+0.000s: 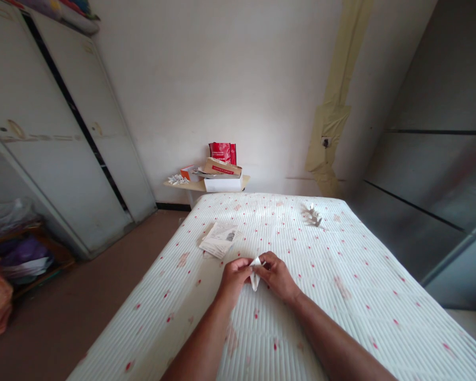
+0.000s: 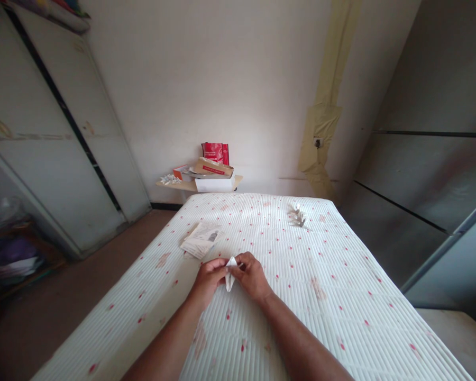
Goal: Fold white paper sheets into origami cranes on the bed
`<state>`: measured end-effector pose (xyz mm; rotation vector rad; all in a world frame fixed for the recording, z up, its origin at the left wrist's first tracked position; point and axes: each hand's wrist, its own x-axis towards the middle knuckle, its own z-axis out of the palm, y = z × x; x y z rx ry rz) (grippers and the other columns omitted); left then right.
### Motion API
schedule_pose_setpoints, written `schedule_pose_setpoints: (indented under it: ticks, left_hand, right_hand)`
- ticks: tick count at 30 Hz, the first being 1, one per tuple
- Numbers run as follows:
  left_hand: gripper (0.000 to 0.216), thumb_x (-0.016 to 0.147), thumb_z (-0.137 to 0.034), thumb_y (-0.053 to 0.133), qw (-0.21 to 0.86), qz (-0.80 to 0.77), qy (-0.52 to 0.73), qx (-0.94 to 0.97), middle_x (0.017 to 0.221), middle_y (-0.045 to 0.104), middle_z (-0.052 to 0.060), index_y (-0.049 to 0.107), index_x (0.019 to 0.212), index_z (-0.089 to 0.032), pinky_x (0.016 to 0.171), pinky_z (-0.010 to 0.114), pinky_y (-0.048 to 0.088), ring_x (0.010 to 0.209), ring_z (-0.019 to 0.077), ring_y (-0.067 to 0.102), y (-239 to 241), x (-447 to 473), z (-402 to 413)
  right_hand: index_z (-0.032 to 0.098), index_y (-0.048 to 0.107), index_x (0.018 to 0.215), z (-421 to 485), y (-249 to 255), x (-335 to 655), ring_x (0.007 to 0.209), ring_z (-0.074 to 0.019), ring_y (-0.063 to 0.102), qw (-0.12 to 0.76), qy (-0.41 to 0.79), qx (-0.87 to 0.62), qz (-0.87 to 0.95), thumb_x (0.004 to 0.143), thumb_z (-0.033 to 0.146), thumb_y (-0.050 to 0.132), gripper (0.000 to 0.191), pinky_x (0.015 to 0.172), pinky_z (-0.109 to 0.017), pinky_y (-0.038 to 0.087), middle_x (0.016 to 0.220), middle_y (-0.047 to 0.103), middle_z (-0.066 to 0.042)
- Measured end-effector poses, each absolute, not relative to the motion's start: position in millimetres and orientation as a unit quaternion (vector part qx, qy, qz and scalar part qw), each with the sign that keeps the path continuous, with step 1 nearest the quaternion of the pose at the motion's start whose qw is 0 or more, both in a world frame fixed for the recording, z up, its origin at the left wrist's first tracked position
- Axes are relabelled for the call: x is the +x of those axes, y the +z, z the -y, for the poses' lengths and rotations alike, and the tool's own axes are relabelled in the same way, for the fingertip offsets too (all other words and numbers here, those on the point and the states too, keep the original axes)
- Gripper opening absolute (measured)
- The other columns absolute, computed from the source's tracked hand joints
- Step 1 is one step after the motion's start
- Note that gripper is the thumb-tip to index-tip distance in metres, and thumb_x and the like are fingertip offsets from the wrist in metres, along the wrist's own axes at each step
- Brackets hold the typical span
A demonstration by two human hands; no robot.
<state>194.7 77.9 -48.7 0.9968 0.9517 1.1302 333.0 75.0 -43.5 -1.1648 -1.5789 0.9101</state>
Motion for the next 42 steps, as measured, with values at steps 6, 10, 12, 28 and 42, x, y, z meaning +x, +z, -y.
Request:
schedule_pose_setpoints:
  ticks: [6, 10, 12, 28, 42]
  left_hand:
    - [0.039, 0.057, -0.025, 0.069, 0.639, -0.415, 0.478, 0.437, 0.066, 0.065, 0.003, 0.065, 0.093, -0.012, 0.055, 0.024, 0.043, 0.057, 0.0134, 0.058, -43.8, 195.7, -75.8]
    - [0.047, 0.051, -0.016, 0.067, 0.639, -0.413, 0.482, 0.434, 0.065, 0.065, 0.002, 0.062, 0.098, -0.011, 0.055, 0.021, 0.041, 0.056, 0.0119, 0.057, -49.0, 197.8, -79.2]
    - [0.05, 0.05, -0.014, 0.065, 0.643, -0.414, 0.482, 0.428, 0.065, 0.064, 0.001, 0.061, 0.1, -0.011, 0.055, 0.021, 0.04, 0.056, 0.0115, 0.056, -51.3, 198.4, -80.1]
    - [0.06, 0.048, -0.005, 0.061, 0.693, -0.36, 0.466, 0.415, 0.074, 0.067, 0.003, 0.055, 0.107, -0.012, 0.062, 0.024, 0.04, 0.067, 0.0146, 0.06, -58.0, 196.0, -81.6]
    - [0.062, 0.053, -0.012, 0.065, 0.7, -0.355, 0.465, 0.409, 0.079, 0.064, 0.003, 0.052, 0.114, -0.015, 0.061, 0.023, 0.038, 0.065, 0.0113, 0.056, -51.3, 196.5, -75.6]
  right_hand:
    - [0.019, 0.06, 0.063, -75.7, -42.5, 333.9, 0.068, -0.013, 0.05, 0.487, 0.326, -0.434, 0.684, 0.078, 0.028, 0.056, 0.018, 0.064, -0.024, 0.04, 0.068, 0.049, 0.0]
    - [0.018, 0.056, 0.057, -76.4, -45.2, 332.5, 0.065, -0.0124, 0.048, 0.506, 0.317, -0.436, 0.673, 0.078, 0.028, 0.056, 0.023, 0.061, -0.023, 0.038, 0.064, 0.045, 0.001]
    - [0.018, 0.055, 0.057, -76.9, -47.1, 331.9, 0.064, -0.0122, 0.048, 0.514, 0.318, -0.432, 0.67, 0.078, 0.029, 0.057, 0.023, 0.06, -0.023, 0.038, 0.064, 0.045, 0.001]
    - [0.018, 0.052, 0.056, -80.0, -53.3, 332.5, 0.064, -0.0121, 0.047, 0.528, 0.267, -0.437, 0.677, 0.077, 0.024, 0.056, 0.022, 0.059, -0.024, 0.038, 0.065, 0.044, 0.001]
    - [0.018, 0.039, 0.05, -79.9, -52.6, 333.8, 0.057, -0.0102, 0.04, 0.48, 0.256, -0.49, 0.681, 0.074, 0.026, 0.053, 0.029, 0.054, -0.022, 0.03, 0.058, 0.038, 0.003]
